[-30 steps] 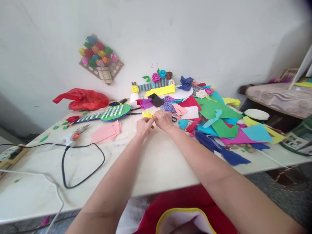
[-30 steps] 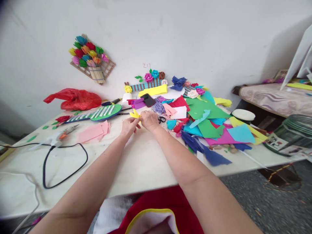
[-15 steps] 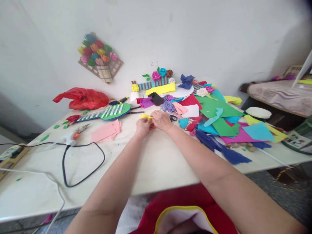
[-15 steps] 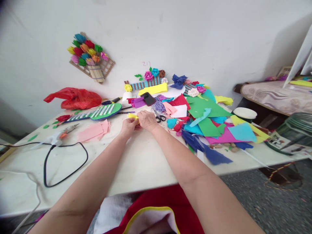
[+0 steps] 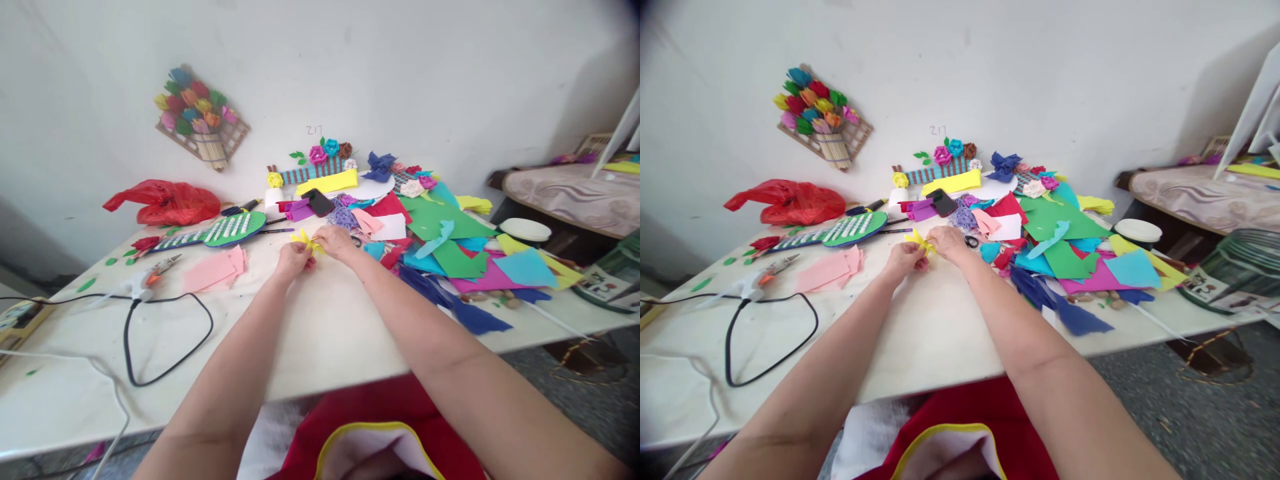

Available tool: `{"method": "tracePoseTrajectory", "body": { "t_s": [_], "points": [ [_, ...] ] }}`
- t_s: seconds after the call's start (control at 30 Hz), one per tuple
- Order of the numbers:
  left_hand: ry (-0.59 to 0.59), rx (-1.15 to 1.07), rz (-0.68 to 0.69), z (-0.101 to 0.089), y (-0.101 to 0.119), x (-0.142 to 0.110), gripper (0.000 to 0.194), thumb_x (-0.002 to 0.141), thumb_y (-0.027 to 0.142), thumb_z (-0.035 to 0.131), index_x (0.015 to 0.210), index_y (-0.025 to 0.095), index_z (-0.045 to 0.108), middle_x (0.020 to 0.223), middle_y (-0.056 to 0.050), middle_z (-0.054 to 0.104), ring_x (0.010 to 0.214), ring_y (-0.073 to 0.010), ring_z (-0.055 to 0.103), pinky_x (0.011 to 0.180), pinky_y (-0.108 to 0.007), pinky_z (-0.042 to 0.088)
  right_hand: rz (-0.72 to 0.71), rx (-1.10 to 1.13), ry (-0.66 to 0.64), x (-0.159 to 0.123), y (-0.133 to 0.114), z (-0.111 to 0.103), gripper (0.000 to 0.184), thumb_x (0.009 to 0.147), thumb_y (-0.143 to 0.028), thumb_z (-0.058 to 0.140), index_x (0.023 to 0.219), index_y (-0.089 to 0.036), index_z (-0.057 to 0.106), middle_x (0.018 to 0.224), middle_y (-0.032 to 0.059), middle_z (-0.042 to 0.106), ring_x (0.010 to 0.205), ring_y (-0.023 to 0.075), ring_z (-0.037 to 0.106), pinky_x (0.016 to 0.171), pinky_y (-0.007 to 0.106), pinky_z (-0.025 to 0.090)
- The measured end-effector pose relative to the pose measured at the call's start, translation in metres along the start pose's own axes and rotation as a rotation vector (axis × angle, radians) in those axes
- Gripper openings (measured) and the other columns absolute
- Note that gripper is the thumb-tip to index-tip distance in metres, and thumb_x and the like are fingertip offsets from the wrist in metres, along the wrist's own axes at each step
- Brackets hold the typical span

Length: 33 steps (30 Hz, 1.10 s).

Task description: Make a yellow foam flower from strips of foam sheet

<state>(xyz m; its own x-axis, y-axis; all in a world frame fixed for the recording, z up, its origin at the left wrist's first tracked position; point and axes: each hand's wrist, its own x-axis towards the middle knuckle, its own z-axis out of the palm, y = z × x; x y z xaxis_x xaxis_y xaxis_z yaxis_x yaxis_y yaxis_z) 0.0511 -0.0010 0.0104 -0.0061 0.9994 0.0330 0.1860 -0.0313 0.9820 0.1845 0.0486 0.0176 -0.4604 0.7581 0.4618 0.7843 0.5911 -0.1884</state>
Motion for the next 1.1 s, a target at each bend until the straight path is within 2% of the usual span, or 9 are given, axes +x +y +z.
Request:
{"method": "tracePoseTrajectory", "body": {
  "t_s": [0.2,0.3,0.47,0.6,0.77,0.93,1.1],
  "points": [
    [-0.183,-0.01,0.022,-0.009,0.0,-0.002,0.019,0.068,0.025,0.063,0.057,0.013,0.053,0.049,-0.004,0.058,0.04,-0.0116,0.053,0.043,-0.023,0.042,-0.007,0.12,-0.079,0.001,0.012,-0.006,0.023,0.077,-0.026,0.051,0.087,-0.016,0.07,0.083,0.0061,0.069,0.075,0.0156,0.057,0.064,0.024,0.035],
    [-0.227,-0.006,0.012,-0.01,-0.002,-0.002,0.02,0.066,0.028,0.065,0.058,0.012,0.054,0.051,-0.005,0.06,0.042,-0.0114,0.054,0.044,-0.023,0.044,0.031,0.209,-0.135,0.0,0.015,-0.007,0.023,0.075,-0.026,0.052,0.084,-0.014,0.07,0.075,0.0048,0.068,0.067,0.0131,0.055,0.058,0.022,0.033],
    [-0.164,-0.051,-0.101,-0.005,-0.003,-0.001,0.018,0.064,0.026,0.065,0.063,0.01,0.057,0.057,-0.007,0.064,0.048,-0.0123,0.059,0.052,-0.024,0.05,0.05,0.166,-0.134,0.0,0.012,-0.003,0.022,0.074,-0.025,0.052,0.078,-0.013,0.069,0.073,0.0053,0.066,0.061,0.0118,0.052,0.053,0.022,0.03],
    [-0.09,-0.065,-0.145,-0.002,-0.002,-0.002,0.018,0.065,0.027,0.063,0.064,0.01,0.057,0.056,-0.007,0.064,0.048,-0.0131,0.06,0.051,-0.023,0.05,0.036,0.157,-0.11,0.001,0.008,-0.001,0.02,0.073,-0.025,0.051,0.078,-0.015,0.068,0.074,0.0047,0.067,0.064,0.0122,0.053,0.055,0.021,0.03],
    [-0.039,-0.024,-0.151,0.0,0.0,-0.004,0.02,0.07,0.027,0.061,0.06,0.01,0.056,0.055,-0.007,0.063,0.046,-0.0127,0.059,0.05,-0.023,0.05,0.062,0.18,-0.142,0.001,0.004,-0.002,0.019,0.072,-0.024,0.052,0.077,-0.016,0.068,0.074,0.0043,0.067,0.066,0.0125,0.054,0.056,0.021,0.032],
    [-0.052,0.07,-0.136,0.0,0.001,-0.005,0.019,0.075,0.02,0.054,0.059,0.01,0.053,0.049,-0.005,0.06,0.042,-0.0103,0.056,0.046,-0.02,0.047,0.086,0.211,-0.146,0.0,0.005,0.0,0.018,0.071,-0.025,0.055,0.075,-0.014,0.068,0.071,0.0043,0.065,0.063,0.0122,0.052,0.054,0.022,0.031],
    [-0.094,0.121,-0.043,-0.004,-0.002,-0.002,0.016,0.075,0.018,0.052,0.06,0.012,0.051,0.047,-0.001,0.057,0.036,-0.0072,0.049,0.039,-0.017,0.039,0.099,0.462,-0.204,0.001,0.012,0.002,0.013,0.069,-0.022,0.056,0.068,-0.012,0.064,0.059,-0.0001,0.059,0.054,0.0088,0.048,0.051,0.02,0.033]
  ]
}}
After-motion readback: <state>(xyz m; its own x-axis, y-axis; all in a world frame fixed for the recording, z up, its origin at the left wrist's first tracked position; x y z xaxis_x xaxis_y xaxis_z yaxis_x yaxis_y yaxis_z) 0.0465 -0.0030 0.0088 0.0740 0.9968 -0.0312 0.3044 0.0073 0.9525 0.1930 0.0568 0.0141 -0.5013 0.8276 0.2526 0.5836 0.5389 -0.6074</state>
